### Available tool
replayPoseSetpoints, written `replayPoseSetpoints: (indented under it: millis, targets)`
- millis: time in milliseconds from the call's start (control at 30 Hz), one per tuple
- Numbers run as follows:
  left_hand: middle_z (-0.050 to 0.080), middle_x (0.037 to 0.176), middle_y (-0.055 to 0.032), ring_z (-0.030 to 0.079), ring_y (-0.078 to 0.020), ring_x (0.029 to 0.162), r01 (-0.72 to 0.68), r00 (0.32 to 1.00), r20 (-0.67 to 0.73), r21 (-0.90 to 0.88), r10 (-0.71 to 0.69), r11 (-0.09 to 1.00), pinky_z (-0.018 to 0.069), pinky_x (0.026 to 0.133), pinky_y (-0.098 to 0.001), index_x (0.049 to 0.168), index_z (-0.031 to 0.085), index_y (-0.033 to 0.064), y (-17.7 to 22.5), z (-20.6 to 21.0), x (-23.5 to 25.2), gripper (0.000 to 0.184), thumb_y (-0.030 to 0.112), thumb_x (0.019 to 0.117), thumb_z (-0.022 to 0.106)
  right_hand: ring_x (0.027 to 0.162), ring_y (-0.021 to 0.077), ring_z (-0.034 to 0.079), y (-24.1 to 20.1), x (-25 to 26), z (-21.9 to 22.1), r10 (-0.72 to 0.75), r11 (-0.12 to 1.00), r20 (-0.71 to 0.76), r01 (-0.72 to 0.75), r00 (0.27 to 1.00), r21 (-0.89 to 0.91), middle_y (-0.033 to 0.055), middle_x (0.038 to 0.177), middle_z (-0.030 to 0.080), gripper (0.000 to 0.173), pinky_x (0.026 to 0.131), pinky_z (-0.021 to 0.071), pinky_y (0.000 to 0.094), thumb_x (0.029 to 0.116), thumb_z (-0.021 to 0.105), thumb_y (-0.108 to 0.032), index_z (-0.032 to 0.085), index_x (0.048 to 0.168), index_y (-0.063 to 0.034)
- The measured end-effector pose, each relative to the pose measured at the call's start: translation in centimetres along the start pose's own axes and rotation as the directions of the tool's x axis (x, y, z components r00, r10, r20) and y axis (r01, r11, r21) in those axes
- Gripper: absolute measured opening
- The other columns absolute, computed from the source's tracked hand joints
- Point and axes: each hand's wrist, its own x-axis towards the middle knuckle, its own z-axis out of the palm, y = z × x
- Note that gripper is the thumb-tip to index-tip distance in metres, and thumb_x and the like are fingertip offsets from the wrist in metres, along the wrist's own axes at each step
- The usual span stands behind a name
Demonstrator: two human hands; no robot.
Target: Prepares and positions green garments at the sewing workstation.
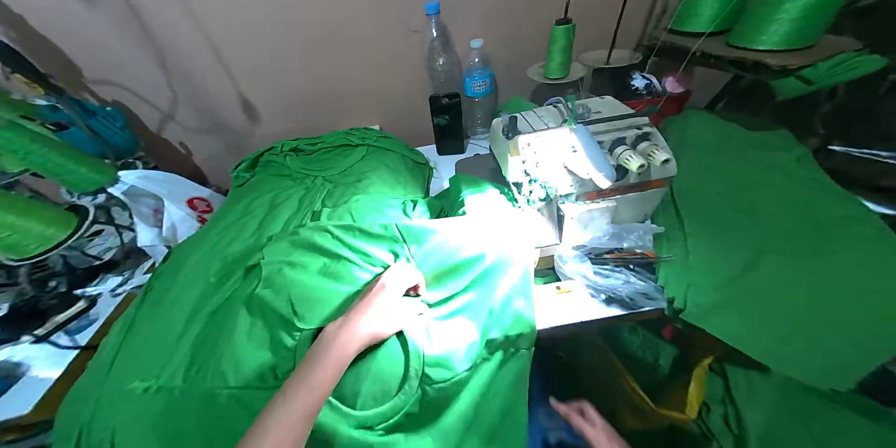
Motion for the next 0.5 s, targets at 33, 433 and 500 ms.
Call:
replayPoseSetpoints:
  millis: [33,433,500]
  targets:
    - [0.068,0.107,-0.02,0.063,-0.03,0.108,0.003,1.0,-0.005,0.009,-0.003,1.0,0.0473,0.099,-0.0411,0.102,0.071,-0.0042,0.1,0.0,-0.2,0.022,0.016,0.0966,0.065,0.111,0.0431,0.064,-1.4,0.8,-0.7,-0.108,0.993,-0.116,0.101,0.987,-0.062,0.0338,0.129,0.058,0.053,0.095,0.0544,0.054,0.0943,0.069,-0.016,0.056,0.139,0.0101]
    - [0.054,0.062,0.0007,0.048,-0.0066,0.05,-0.21,0.885,-0.412,0.064,0.218,0.976,0.0404,0.046,-0.0225,0.097,0.066,0.0067,11.7,-3.5,-4.2,0.024,0.019,0.1005,0.045,0.075,0.0049,0.069,-9.1,6.1,-3.9,0.165,0.626,-0.267,0.109,0.949,0.773,-0.0033,0.082,0.071,0.016,0.072,0.0592,0.0251,0.1001,0.05,-0.002,0.065,0.095,-0.0058]
    - [0.062,0.068,-0.007,0.057,-0.0152,0.053,-0.268,0.905,-0.329,0.052,0.27,0.962,0.0462,0.048,-0.0303,0.102,0.067,0.0007,14.5,-3.1,-4.7,0.022,0.011,0.1005,0.048,0.071,-0.0002,0.063,-7.6,4.6,-3.9,0.116,0.721,-0.329,0.148,0.937,0.677,-0.0089,0.081,0.067,0.015,0.067,0.0548,0.0209,0.0978,0.053,-0.007,0.067,0.091,-0.0112]
